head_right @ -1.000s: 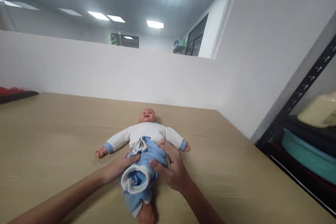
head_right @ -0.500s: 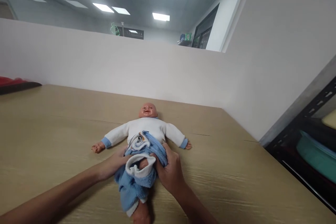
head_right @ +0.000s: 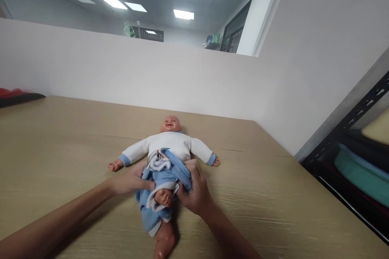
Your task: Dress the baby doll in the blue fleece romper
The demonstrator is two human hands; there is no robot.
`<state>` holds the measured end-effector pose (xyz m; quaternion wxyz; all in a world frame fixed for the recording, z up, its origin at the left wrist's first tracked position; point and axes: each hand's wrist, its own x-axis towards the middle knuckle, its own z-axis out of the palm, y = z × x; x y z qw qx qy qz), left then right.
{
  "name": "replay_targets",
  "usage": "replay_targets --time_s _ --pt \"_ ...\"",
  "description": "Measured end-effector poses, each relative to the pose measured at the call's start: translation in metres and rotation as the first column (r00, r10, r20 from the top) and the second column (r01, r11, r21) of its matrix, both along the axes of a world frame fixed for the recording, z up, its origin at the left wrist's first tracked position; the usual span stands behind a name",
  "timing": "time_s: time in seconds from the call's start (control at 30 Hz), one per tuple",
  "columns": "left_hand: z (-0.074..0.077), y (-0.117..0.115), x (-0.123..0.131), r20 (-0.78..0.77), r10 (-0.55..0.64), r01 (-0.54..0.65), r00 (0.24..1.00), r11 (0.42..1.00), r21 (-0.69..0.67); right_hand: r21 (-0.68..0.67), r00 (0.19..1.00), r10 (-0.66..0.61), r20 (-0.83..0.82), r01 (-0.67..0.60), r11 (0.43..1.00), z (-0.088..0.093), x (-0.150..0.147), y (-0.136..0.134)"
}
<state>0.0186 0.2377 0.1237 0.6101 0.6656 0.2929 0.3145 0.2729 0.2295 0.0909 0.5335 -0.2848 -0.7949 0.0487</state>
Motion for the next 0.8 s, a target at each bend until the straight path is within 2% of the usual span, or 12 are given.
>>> replay_targets --time_s 0.1,0.17,0.27,0.47,0.53,0.63,0.7,0.73,0.77,0.8 --pt "0.006 -0.004 0.004 -0.03 0.059 -0.058 0.998 0.998 0.021 -0.056 0.994 -0.046 -0.103 0.04 0.998 0.003 -0.006 0.001" --pt "0.011 -0.009 0.009 -0.054 0.145 -0.142 0.988 0.988 0.053 -0.203 0.978 -0.068 -0.198 0.027 0.979 0.003 -0.009 0.002" --pt "0.016 -0.015 0.017 -0.076 0.276 -0.267 0.958 0.957 0.112 -0.406 0.936 -0.118 -0.333 -0.03 0.913 0.003 -0.011 0.002" --pt "0.007 -0.012 0.021 -0.017 0.351 -0.341 0.936 0.918 0.204 -0.54 0.908 -0.167 -0.384 -0.074 0.838 0.007 -0.009 0.004" --pt "0.003 -0.009 0.021 -0.02 0.376 -0.365 0.926 0.911 0.192 -0.608 0.891 -0.17 -0.42 -0.137 0.782 0.004 -0.011 0.007" --pt "0.001 -0.009 0.021 -0.053 0.378 -0.365 0.924 0.916 0.168 -0.686 0.82 -0.154 -0.552 -0.342 0.642 -0.002 -0.014 0.013" --pt "0.004 -0.011 0.022 -0.085 0.351 -0.334 0.933 0.928 0.165 -0.687 0.763 -0.147 -0.629 -0.458 0.564 -0.005 -0.014 0.017" --pt "0.005 -0.012 0.022 -0.1 0.326 -0.307 0.94 0.937 0.165 -0.682 0.746 -0.151 -0.648 -0.48 0.552 -0.006 -0.013 0.02" --pt "0.007 -0.013 0.023 -0.109 0.303 -0.283 0.947 0.944 0.169 -0.675 0.746 -0.155 -0.648 -0.468 0.57 -0.007 -0.011 0.022" --pt "0.01 -0.014 0.023 -0.114 0.293 -0.271 0.949 0.946 0.179 -0.666 0.762 -0.156 -0.628 -0.423 0.615 -0.007 -0.009 0.024"
